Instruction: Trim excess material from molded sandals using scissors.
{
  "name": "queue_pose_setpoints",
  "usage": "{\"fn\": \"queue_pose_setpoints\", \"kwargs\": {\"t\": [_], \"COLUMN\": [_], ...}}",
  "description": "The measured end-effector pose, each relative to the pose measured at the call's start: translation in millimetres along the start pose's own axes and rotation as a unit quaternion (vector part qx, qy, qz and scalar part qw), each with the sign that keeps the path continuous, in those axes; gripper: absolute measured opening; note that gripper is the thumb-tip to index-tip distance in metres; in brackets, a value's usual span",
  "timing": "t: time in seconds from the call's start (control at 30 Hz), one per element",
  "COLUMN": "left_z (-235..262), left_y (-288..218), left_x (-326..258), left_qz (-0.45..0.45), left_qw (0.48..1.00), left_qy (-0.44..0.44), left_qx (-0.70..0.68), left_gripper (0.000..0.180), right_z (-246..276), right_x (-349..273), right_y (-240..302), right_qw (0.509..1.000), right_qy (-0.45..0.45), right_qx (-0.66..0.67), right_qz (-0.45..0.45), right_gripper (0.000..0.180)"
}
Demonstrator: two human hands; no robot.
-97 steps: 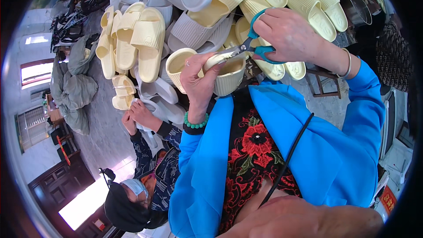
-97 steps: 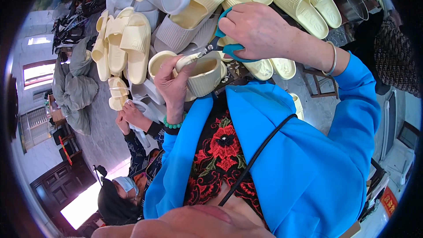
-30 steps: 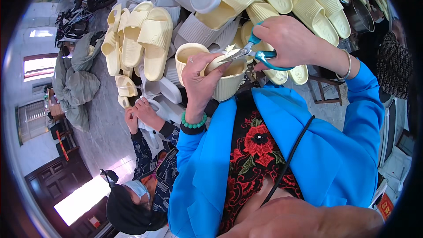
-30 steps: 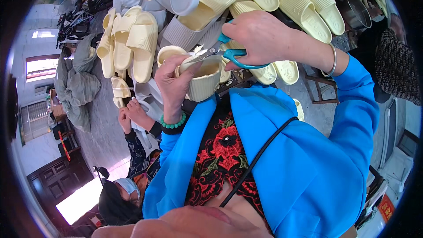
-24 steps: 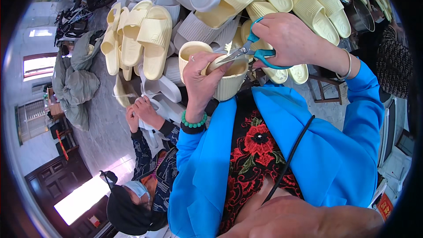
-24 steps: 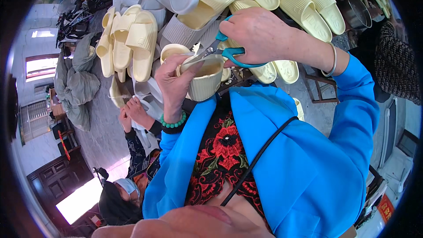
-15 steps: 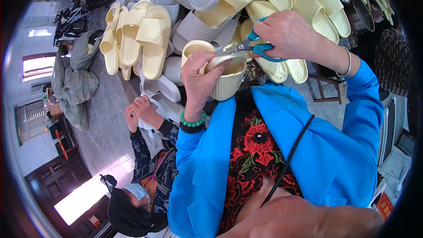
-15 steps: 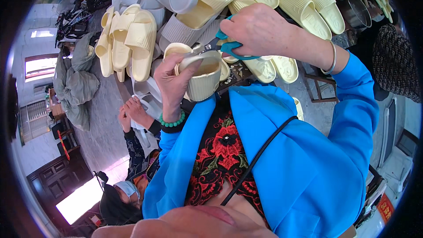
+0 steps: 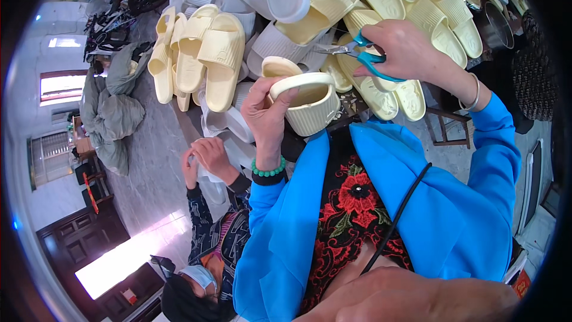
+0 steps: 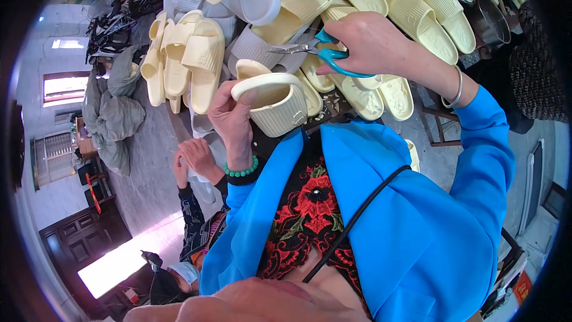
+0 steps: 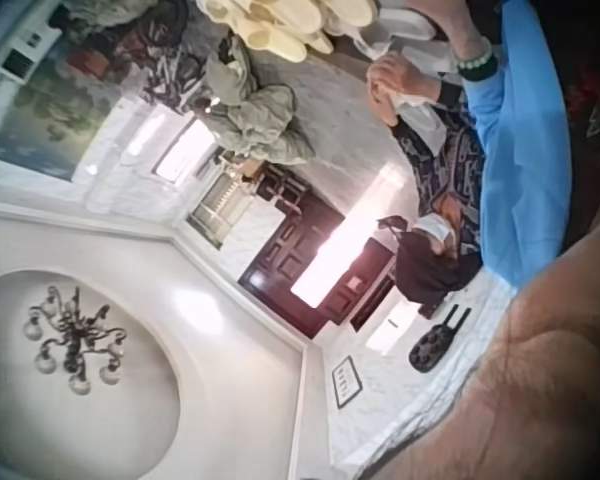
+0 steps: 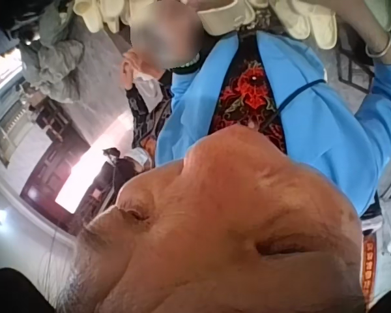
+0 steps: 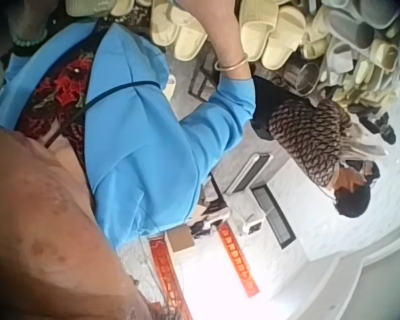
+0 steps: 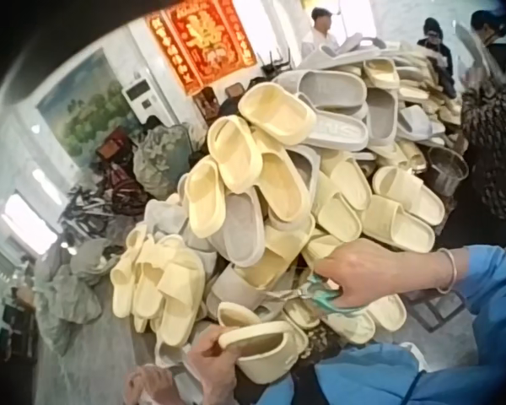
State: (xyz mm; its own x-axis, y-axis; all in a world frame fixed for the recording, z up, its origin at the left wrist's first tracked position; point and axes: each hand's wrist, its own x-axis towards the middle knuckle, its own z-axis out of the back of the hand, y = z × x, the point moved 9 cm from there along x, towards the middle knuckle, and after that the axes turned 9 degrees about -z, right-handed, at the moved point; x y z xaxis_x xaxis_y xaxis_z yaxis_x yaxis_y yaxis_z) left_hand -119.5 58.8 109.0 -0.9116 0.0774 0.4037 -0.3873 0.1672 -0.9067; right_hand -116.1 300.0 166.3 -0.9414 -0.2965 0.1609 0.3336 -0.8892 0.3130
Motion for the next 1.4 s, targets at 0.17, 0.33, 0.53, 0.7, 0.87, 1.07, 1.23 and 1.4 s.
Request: {"fn": "queue_pose_setpoints", "kwargs": {"t": [0.17,0.33,0.53,0.7,0.87,1.07,1.23,1.4], "left_z": [0,-5,-12,-15,-20,-19,-18,-22], "left_y": [-3,-6,-11,-15,-18,-21,-19,-21], "left_x": [-1,-1,-2,-4,-3,-3,-3,-2], "left_qz": [0.011,-0.006,-0.039,-0.047,-0.042,-0.053,-0.056,-0.045], "left_qw": [0.999,0.999,0.999,0.998,0.998,0.996,0.996,0.995], "left_qy": [-0.015,-0.009,0.023,0.023,0.028,0.033,0.027,0.040], "left_qx": [-0.029,-0.041,0.015,0.038,0.048,0.067,0.071,0.078], "left_gripper": [0.026,0.025,0.023,0.023,0.023,0.024,0.023,0.022], "right_z": [23,28,25,28,29,24,25,19], "right_x": [-7,-15,-17,-17,-16,-18,-20,-17], "right_y": [30,45,46,50,55,52,50,35], "right_qw": [0.993,0.984,0.981,0.980,0.980,0.983,0.983,0.990], "right_qy": [-0.078,-0.117,-0.128,-0.131,-0.130,-0.107,-0.094,-0.057], "right_qx": [-0.004,-0.036,-0.074,-0.076,-0.077,-0.086,-0.118,-0.118], "right_qz": [0.087,0.131,0.127,0.129,0.131,0.120,0.106,0.055], "right_gripper": [0.047,0.043,0.044,0.043,0.043,0.042,0.040,0.040]}}
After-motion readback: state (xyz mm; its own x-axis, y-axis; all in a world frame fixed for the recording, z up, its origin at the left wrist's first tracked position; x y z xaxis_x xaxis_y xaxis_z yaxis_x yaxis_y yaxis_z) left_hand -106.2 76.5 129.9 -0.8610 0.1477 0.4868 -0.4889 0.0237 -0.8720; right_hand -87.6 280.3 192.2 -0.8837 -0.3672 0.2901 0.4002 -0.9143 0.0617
